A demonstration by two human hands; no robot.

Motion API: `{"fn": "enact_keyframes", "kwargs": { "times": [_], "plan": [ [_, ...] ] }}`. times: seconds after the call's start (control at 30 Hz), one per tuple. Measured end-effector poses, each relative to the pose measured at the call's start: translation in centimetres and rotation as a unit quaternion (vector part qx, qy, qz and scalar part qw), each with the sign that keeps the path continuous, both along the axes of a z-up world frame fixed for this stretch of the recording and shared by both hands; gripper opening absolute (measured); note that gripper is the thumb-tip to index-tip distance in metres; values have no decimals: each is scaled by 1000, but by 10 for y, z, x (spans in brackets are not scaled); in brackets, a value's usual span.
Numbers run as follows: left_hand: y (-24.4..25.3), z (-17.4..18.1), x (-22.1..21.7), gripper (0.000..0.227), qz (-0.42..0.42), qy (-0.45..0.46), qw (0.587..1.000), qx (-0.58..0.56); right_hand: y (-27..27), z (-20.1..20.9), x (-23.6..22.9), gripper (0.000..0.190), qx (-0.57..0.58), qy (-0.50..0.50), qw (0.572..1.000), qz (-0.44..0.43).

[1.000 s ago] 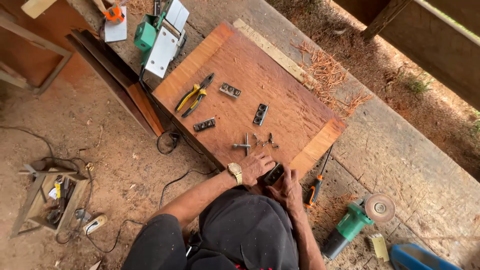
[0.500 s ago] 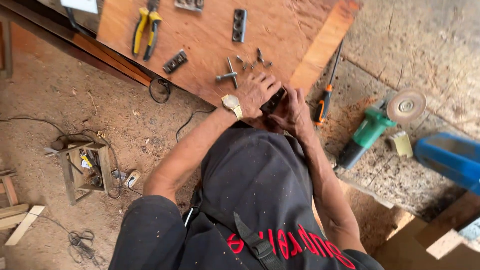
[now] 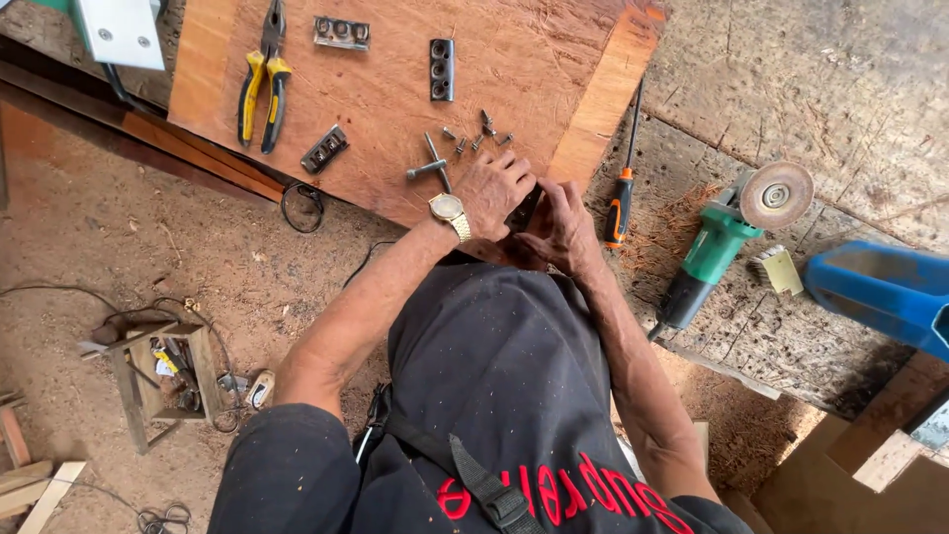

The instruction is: The person sits at a wooden workbench and uses a screwdriver to drive screws into black metal hardware plates, working on one component at a time. They pick up screws from the bench, hold each plate steady, and set finished pieces back on the bench among other hardware parts.

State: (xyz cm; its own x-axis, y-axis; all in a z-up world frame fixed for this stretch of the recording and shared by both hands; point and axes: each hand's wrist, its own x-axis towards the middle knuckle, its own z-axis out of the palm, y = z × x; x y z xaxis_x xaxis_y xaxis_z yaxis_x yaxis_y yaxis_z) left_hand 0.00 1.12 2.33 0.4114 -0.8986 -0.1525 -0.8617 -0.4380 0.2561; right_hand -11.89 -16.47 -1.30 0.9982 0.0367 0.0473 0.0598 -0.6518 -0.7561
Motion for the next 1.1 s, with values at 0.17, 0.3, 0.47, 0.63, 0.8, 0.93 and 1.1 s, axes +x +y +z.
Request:
{"fn": "enact_keyframes", "kwargs": {
  "times": [0.17, 0.3, 0.47, 0.63, 0.8, 0.93, 1.1],
  "plan": [
    [-2, 16, -3, 72, 12, 12, 998, -55, -1, 2, -6, 90, 22, -5, 1000, -3],
    [-3, 5, 1, 75, 14, 24, 994, -103, -2, 8, -2, 87, -5, -37, 999, 3],
    [8, 3, -13, 85, 10, 39, 995, -94, 2, 2, -14, 82, -8, 8, 1000, -6],
    [5, 12, -8, 89, 25, 11, 995, -96, 2, 7, -1, 83, 1, -33, 999, -3],
    [-5, -43, -27, 69, 282, 180, 933, -136, 11, 13, -2, 79, -3, 7, 999, -31],
    [-14, 4, -37, 64, 310, 148, 933, -104, 22, -14, -5, 60, -40, -2, 997, -67],
    [-18, -6, -39, 44, 242, 83, 966, -45, 40, 4, -12, 71, -102, -60, 987, -107]
  ]
}}
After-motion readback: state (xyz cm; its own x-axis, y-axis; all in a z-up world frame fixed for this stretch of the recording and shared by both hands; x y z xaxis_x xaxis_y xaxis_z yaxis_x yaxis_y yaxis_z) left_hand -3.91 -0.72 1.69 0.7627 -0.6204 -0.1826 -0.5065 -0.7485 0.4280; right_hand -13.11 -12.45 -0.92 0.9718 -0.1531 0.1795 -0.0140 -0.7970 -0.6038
